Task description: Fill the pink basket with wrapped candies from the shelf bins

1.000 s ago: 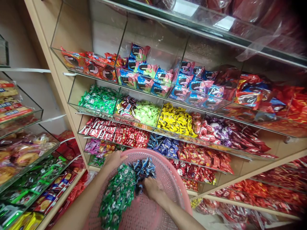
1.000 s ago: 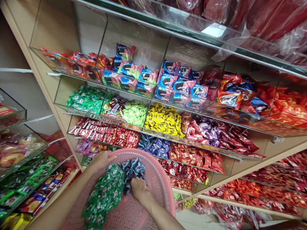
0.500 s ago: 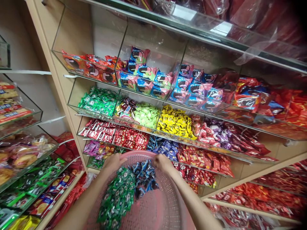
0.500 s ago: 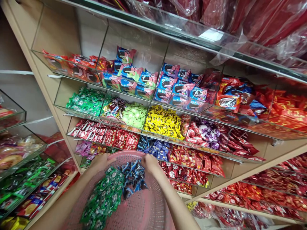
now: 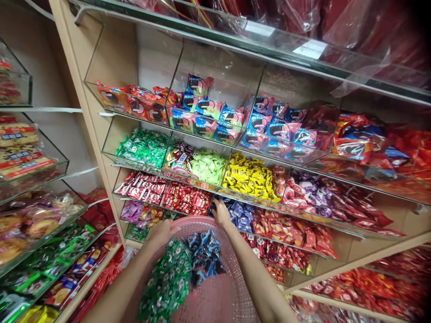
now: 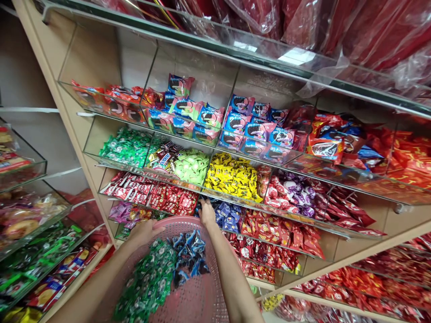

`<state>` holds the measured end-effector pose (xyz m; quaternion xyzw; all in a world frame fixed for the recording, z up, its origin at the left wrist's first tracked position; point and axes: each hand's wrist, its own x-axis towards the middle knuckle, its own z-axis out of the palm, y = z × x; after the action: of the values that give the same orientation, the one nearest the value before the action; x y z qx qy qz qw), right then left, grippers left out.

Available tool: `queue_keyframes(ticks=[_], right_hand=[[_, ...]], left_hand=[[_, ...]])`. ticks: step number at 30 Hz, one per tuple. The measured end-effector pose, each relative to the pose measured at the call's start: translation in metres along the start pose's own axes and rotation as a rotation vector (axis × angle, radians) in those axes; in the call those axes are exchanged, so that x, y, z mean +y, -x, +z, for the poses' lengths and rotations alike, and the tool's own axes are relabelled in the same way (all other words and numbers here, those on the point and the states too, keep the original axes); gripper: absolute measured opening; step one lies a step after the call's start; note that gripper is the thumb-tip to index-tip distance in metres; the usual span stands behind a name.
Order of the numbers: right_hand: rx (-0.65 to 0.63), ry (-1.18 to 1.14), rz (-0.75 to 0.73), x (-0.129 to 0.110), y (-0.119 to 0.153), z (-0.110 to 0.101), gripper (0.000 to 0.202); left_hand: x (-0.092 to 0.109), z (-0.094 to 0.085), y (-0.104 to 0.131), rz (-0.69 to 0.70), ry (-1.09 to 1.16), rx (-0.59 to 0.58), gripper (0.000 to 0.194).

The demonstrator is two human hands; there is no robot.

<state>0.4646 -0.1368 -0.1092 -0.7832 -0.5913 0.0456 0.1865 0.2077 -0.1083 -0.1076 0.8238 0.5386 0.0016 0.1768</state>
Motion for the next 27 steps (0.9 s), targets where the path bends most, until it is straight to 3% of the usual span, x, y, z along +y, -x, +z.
queue_keyframes(ticks=[8,16,18,21,24,27], right_hand=[[-0.024,0.341,-0.145,-0.008,0.002,-0.014,0.019],[-0.052,0.303,-0.255,-0.002,0.002,-0.016,0.016],[-0.017,0.243,-0.207,0.000,0.003,-0.014,0.016],[0.049,0.091,-0.009,0.002,0.003,-0.009,0.016],[0.047,-0.090,0.205,0.004,0.001,-0.004,0.018],[0.030,-0.197,0.302,0.005,-0.004,0.001,0.029]], left_hand=[[-0.001,0.004,0.000,-0.021,0.001,0.015,0.052],[-0.001,0.005,-0.001,-0.028,0.011,0.015,0.050],[-0.001,0.005,0.000,-0.027,0.011,0.015,0.050],[-0.001,0.004,0.001,-0.024,0.014,0.006,0.049],[0.000,0.002,0.002,-0.031,0.010,0.004,0.049],[0.001,0.002,0.002,-0.032,0.000,0.006,0.047]])
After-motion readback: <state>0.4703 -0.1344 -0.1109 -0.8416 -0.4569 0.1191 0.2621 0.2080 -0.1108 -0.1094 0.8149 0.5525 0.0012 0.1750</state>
